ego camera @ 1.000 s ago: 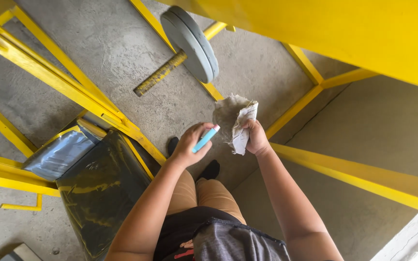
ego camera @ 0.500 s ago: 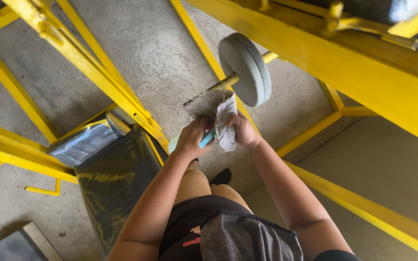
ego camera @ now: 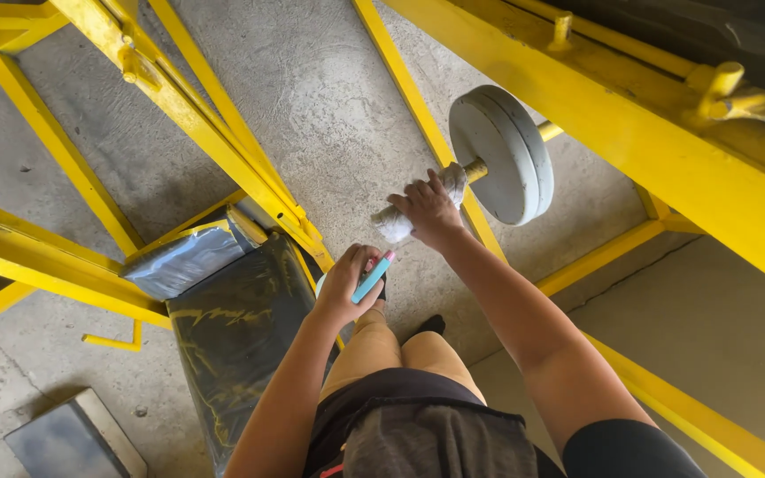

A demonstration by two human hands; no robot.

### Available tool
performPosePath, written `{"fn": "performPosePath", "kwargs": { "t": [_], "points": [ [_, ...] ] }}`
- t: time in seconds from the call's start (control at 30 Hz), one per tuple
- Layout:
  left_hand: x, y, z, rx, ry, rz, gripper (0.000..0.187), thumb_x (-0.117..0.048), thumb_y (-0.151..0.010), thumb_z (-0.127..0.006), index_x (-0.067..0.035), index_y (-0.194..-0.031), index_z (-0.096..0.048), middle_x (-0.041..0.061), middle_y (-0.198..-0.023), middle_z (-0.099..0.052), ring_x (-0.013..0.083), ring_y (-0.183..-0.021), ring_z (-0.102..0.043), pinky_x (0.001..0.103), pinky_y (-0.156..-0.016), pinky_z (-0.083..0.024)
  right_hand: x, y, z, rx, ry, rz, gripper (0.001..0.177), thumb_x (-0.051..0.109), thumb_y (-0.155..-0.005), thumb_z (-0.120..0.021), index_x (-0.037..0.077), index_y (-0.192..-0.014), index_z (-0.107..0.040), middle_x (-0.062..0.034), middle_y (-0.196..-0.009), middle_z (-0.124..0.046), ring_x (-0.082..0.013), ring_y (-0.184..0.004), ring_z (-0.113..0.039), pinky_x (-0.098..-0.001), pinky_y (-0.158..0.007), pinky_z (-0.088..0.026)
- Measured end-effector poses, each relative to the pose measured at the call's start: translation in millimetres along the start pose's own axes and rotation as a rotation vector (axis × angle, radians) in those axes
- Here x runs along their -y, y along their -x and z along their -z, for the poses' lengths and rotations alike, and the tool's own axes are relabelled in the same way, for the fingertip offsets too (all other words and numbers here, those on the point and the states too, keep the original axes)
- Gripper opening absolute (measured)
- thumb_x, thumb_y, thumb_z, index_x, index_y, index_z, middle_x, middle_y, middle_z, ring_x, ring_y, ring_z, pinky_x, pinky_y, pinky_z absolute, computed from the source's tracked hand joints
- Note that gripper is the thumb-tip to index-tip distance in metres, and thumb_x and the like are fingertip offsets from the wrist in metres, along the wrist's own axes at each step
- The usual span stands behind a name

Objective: Cleaning and wiping down yellow weight training machines with a spray bottle and a cloth.

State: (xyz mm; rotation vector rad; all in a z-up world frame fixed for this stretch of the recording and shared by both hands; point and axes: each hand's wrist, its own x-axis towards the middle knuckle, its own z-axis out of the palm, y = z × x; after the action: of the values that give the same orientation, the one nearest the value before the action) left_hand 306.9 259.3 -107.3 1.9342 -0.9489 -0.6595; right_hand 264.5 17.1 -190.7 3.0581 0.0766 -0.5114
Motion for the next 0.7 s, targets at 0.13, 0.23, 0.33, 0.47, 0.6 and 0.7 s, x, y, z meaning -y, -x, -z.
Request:
{"fn": "performPosePath", "kwargs": {
  "t": [0.13, 0.23, 0.33, 0.47, 0.6, 0.7],
  "points": [
    [2.0, 2.1, -1.5, 0.052, 0.011, 0.066, 0.034, -0.018, -0.084, -0.069, -0.010, -0.115, -0.059, 0.013, -0.101, -0.062, 0.0329, -0.082, -0.067, 0.044, -0.068, -0.056, -16.9, -48.7, 33.4, 0.383, -0.074, -0.002, 0.062, 0.046, -0.069, -0.086, 0.029, -0.127, -0.070, 0.0009, -0.114, -0.075, -0.0231, -0.113, -0.069, -0.0466, -0.108, -0.048],
    [0.9, -3.1, -0.5, 0.066, 0.027, 0.043, 0.031, -0.017, -0.087, -0.068, -0.010, -0.115, -0.059, 0.012, -0.101, -0.062, 0.0330, -0.084, -0.067, 0.044, -0.070, -0.056, -25.8, -64.0, 56.9, 0.720, -0.167, 0.038, 0.054, 0.050, -0.067, -0.086, 0.026, -0.114, -0.076, -0.0005, -0.099, -0.078, -0.0243, -0.096, -0.074, -0.0447, -0.085, -0.058],
    [-9.4, -6.6, 2.3, 0.053, 0.072, -0.015, 0.033, -0.016, -0.088, -0.068, -0.009, -0.118, -0.059, 0.013, -0.102, -0.062, 0.0342, -0.085, -0.066, 0.044, -0.071, -0.055, -25.9, -47.7, 47.2, 0.691, -0.248, 0.051, 0.053, 0.049, -0.062, -0.088, 0.026, -0.110, -0.078, -0.0010, -0.093, -0.077, -0.0252, -0.091, -0.074, -0.0438, -0.080, -0.057],
    [-18.2, -20.4, -2.5, 0.004, 0.115, -0.124, 0.038, -0.015, -0.087, -0.068, -0.007, -0.122, -0.057, 0.016, -0.106, -0.062, 0.0355, -0.088, -0.066, 0.045, -0.074, -0.055, -23.0, -5.7, 25.4, 0.245, -0.203, -0.057, 0.047, 0.035, -0.076, -0.080, 0.025, -0.121, -0.072, -0.0014, -0.113, -0.073, -0.0258, -0.112, -0.067, -0.0537, -0.096, -0.050],
    [-32.6, -32.7, -14.2, -0.011, 0.119, -0.215, 0.036, -0.015, -0.090, -0.066, -0.008, -0.123, -0.056, 0.014, -0.109, -0.064, 0.0348, -0.094, -0.067, 0.045, -0.080, -0.056, -21.9, 45.7, 5.0, -0.273, -0.292, -0.167, 0.067, 0.002, -0.077, -0.069, 0.022, -0.140, -0.061, -0.0043, -0.142, -0.057, -0.0272, -0.139, -0.049, -0.0589, -0.121, -0.027],
    [-44.0, -44.9, -22.9, -0.019, 0.116, -0.256, 0.035, -0.015, -0.089, -0.066, -0.009, -0.122, -0.057, 0.015, -0.107, -0.064, 0.0349, -0.094, -0.066, 0.045, -0.082, -0.056, -36.1, 88.0, 22.9, -0.357, -0.541, -0.189, 0.072, -0.006, -0.077, -0.065, 0.016, -0.146, -0.057, -0.0120, -0.150, -0.053, -0.0334, -0.143, -0.044, -0.0524, -0.118, -0.027]
  ]
}}
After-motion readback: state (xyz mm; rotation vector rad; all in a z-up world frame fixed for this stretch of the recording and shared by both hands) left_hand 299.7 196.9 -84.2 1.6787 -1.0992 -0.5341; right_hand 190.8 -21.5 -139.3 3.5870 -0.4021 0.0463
